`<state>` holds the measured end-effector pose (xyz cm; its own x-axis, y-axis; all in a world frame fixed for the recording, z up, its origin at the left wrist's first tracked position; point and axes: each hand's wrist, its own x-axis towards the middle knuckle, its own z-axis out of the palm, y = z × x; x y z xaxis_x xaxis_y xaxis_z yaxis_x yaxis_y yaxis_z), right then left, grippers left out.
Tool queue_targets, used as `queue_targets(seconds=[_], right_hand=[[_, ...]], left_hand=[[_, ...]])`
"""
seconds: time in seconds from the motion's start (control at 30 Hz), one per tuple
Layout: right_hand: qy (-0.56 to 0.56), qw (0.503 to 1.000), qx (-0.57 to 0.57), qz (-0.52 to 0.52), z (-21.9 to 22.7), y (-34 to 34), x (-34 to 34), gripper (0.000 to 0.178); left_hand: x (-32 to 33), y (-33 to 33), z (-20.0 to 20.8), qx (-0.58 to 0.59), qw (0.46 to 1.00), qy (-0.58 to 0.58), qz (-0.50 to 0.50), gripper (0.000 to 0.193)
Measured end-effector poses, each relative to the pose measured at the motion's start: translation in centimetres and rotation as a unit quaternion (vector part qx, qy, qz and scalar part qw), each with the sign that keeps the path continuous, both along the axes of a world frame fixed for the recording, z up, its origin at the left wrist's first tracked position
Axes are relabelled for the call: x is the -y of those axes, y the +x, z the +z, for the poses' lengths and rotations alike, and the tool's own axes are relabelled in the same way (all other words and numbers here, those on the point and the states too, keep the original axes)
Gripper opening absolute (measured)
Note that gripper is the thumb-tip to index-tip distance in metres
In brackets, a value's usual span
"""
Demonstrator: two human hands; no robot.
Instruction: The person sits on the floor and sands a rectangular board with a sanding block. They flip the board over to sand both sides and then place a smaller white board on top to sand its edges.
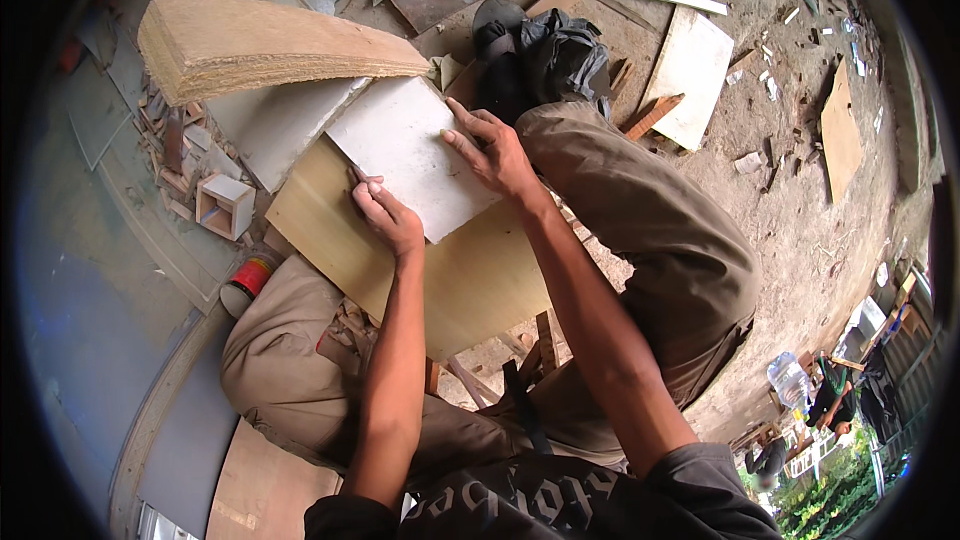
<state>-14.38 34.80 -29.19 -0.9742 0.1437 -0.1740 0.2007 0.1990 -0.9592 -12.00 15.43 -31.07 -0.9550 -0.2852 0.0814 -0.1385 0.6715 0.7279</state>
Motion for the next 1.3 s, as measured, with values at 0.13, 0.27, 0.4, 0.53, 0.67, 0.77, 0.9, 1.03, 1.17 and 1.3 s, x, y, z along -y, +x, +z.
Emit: queue_targets(seconds=[0.13,0.27,0.4,0.53,0.67,0.77,0.9,1.03,1.17,1.3], right_hand=[[0.015,1.0,-0.006,0.006,-0.1,0.2,-0.1,0.049],[0.029,0.999,-0.011,-0.008,0.0,0.2,0.2,0.048],[0.023,0.999,-0.017,-0.027,-0.3,0.5,0.6,0.048],[0.02,1.0,-0.004,-0.021,0.0,0.4,0.6,0.051],[0.029,0.999,-0.017,-0.009,-0.2,1.0,0.0,0.066],[0.047,0.998,0.004,-0.034,-0.6,3.0,0.2,0.078],[0.112,0.987,-0.054,-0.097,-1.8,4.9,0.8,0.08],[0.112,0.986,-0.046,-0.115,-2.8,5.5,1.3,0.073],[0.094,0.988,-0.015,-0.121,-2.6,5.1,1.5,0.066],[0.097,0.988,-0.003,-0.119,-2.3,4.9,1.3,0.065]], left_hand=[[0.3,0.3,-0.2,0.012,1.0,0.002,0.007,0.032],[0.0,0.3,0.1,0.012,1.0,-0.005,0.008,0.03],[0.0,0.2,0.2,-0.009,1.0,-0.015,-0.015,0.028],[0.1,0.2,0.2,-0.017,1.0,-0.015,-0.017,0.026],[-0.2,-0.1,0.3,-0.011,0.999,-0.021,-0.024,0.023],[0.0,-0.1,-0.2,-0.018,0.999,-0.019,-0.021,0.023],[0.0,-0.3,-1.6,-0.046,0.999,-0.007,-0.024,0.024],[-0.2,0.0,-1.4,-0.038,0.999,-0.01,-0.002,0.026],[-0.5,0.1,-0.3,-0.003,1.0,-0.002,0.018,0.03],[-0.4,0.1,-0.3,-0.009,1.0,-0.004,0.017,0.033]])
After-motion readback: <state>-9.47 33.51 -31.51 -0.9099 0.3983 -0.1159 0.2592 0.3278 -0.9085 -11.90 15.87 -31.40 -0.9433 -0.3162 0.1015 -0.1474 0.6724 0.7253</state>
